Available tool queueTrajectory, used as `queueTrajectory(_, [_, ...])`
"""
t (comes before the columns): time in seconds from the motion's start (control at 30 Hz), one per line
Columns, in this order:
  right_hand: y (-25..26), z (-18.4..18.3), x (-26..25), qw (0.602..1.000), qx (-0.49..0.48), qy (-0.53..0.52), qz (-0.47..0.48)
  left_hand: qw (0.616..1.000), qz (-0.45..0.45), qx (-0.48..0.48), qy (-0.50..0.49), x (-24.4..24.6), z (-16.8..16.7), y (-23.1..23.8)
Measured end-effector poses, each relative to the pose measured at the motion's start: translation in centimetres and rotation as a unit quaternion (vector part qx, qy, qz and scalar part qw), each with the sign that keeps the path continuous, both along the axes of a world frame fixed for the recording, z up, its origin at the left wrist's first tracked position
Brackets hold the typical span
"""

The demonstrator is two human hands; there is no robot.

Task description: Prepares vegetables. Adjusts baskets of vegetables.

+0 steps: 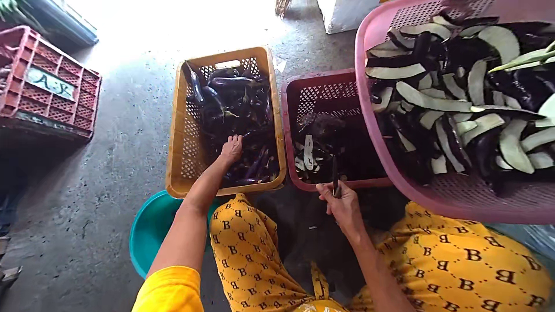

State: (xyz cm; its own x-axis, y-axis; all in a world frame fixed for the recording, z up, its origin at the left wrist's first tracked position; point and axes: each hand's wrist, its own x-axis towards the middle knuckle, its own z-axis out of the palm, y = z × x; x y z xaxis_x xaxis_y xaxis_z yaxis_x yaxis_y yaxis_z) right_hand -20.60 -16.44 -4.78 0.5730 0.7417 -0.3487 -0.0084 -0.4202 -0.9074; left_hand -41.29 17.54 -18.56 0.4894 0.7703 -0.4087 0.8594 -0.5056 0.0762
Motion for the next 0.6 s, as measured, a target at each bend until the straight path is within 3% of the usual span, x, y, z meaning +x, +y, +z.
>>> queueTrajectory(0.13, [0.1, -0.4, -0.2, 1.0, -0.025, -0.006, 0.015, 0.996, -0.015, 0.077, 0.032, 0.2, -1.3, 0.1])
queueTrajectory(0.23, [0.2, -0.5, -0.3, 1.0, -0.02, -0.004, 0.02, 0.998, -0.021, 0.066, 0.015, -0.7, 0.2, 0.8])
queueTrajectory(0.37, [0.2, -0.3, -0.4, 0.997, -0.047, -0.016, 0.054, 0.975, 0.113, -0.031, -0.186, -1.1, 6.5, -0.6])
queueTrajectory(0.43, [0.3, 0.1, -0.7, 0.994, -0.073, -0.014, 0.085, 0.907, 0.202, -0.116, -0.352, -0.7, 10.5, -2.7])
queueTrajectory(0.5, [0.3, 0.3, -1.0, 0.991, -0.08, 0.001, 0.107, 0.791, 0.28, -0.222, -0.498, 0.3, 14.4, -5.4])
queueTrajectory(0.57, [0.1, 0.4, -1.5, 0.989, -0.076, 0.024, 0.125, 0.668, 0.352, -0.308, -0.579, 1.8, 17.7, -8.1])
queueTrajectory(0.6, [0.0, 0.6, -1.7, 0.988, -0.076, 0.039, 0.13, 0.628, 0.364, -0.341, -0.597, 2.5, 19.1, -9.7])
